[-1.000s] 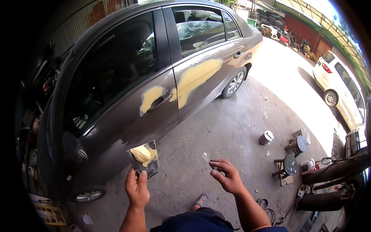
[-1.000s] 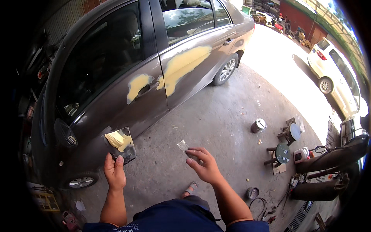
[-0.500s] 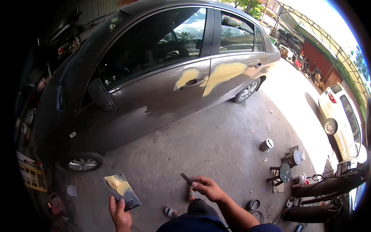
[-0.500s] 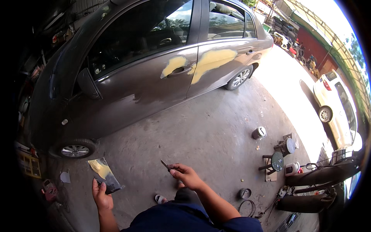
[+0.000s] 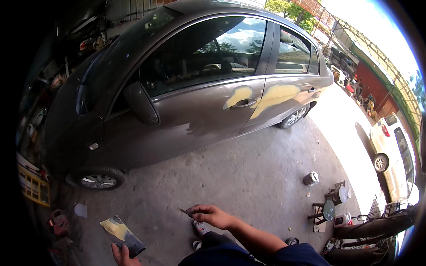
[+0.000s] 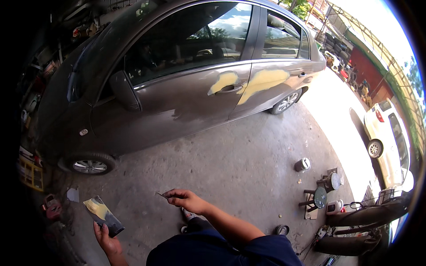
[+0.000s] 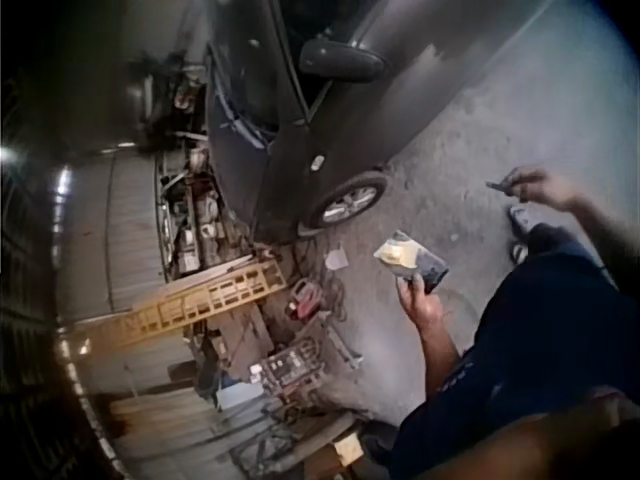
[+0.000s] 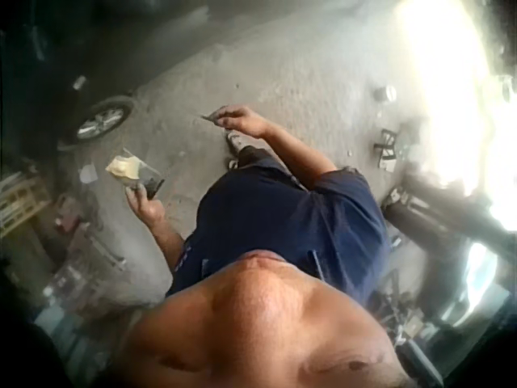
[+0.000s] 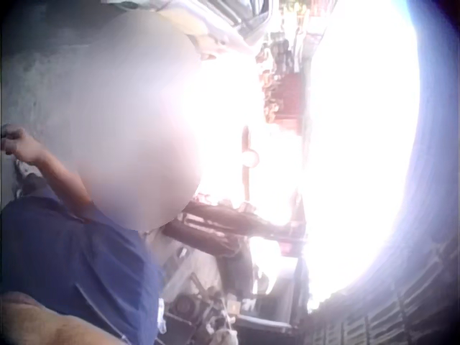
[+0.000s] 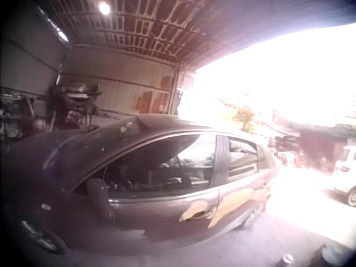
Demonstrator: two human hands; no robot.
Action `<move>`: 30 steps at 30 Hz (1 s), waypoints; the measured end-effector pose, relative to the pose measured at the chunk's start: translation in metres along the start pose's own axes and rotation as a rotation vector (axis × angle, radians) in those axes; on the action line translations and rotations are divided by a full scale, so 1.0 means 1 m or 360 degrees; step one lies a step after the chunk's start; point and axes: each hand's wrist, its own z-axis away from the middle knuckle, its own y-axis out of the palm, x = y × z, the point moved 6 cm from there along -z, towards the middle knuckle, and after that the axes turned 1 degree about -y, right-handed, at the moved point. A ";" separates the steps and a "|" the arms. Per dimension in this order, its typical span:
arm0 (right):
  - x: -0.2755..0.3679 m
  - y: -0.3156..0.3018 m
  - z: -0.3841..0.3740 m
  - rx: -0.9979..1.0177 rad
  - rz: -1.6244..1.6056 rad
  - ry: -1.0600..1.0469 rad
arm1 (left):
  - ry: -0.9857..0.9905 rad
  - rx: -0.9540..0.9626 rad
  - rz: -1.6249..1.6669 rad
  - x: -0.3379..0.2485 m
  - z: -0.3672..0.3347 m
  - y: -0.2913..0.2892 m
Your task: The person applies a beige body filler to the side door and front bumper of a gray car using a metal spreader. They smooth the filler over the surface, working around the door handle and near the headlight and grille.
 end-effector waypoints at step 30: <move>-0.088 0.503 -0.411 0.0877 0.0427 0.0644 | 0.0557 -0.1309 0.0297 -0.189 -0.056 -0.489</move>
